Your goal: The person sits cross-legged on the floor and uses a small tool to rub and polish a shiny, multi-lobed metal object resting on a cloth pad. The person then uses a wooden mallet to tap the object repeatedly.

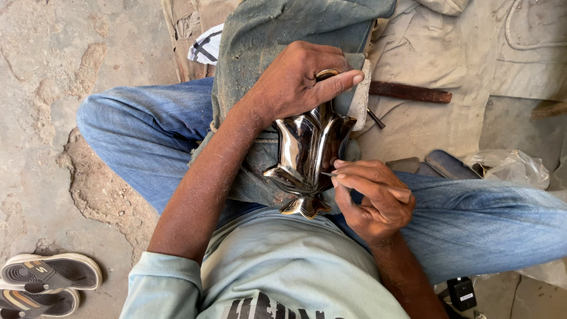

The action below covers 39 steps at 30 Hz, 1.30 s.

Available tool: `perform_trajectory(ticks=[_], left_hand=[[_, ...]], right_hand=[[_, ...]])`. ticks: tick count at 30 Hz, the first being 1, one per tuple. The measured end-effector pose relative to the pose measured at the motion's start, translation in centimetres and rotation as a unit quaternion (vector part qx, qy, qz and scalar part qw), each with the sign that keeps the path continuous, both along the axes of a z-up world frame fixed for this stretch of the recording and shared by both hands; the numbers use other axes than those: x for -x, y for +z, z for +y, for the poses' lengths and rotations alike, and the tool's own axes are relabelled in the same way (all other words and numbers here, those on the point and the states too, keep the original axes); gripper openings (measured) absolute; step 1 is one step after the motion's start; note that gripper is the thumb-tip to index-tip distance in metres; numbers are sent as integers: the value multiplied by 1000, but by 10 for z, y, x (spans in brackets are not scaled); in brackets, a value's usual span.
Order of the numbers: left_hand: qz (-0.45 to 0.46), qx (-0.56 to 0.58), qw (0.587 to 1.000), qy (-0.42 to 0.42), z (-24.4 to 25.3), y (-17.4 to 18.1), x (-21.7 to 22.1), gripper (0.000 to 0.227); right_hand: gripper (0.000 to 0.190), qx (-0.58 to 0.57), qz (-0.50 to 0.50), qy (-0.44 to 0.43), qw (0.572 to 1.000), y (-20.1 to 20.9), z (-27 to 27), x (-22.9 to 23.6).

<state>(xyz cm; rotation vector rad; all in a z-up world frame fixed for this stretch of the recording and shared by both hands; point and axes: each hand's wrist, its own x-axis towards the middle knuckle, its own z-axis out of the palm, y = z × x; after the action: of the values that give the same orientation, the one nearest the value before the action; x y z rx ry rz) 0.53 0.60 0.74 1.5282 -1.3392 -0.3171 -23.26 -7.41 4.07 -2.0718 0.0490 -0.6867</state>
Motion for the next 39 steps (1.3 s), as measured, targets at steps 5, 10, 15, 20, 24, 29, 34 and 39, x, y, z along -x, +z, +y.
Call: perform_trajectory(ticks=[5,10,15,20,24,29,34,39], left_hand=[[-1,3,1000,-1,1,0,0,31],[3,7,1000,-1,1,0,0,30],[-3,9,1000,1,0,-1,-1,29],[1,9,1000,-4,1,0,0,29],[10,-1,1000,-1,2,1,0,29],[4,11,1000,-1,1,1,-1,29],[-3,6,1000,1,1,2,0,30],[94,-7,995,-40,3,6,-5,25]], right_hand=[[28,10,1,-8,1000,-1,2,3],[27,-2,1,0,1000,-1,3,5],[26,3,-1,1,1000,-2,4,7],[25,11,-10,11,1000,-4,3,8],[25,33,-31,37,998,-7,2,9],[24,48,-47,49,997,-11,3,11],[23,94,-48,57,993,-11,4,14],[18,-140,-153,-64,976,-35,6,18]])
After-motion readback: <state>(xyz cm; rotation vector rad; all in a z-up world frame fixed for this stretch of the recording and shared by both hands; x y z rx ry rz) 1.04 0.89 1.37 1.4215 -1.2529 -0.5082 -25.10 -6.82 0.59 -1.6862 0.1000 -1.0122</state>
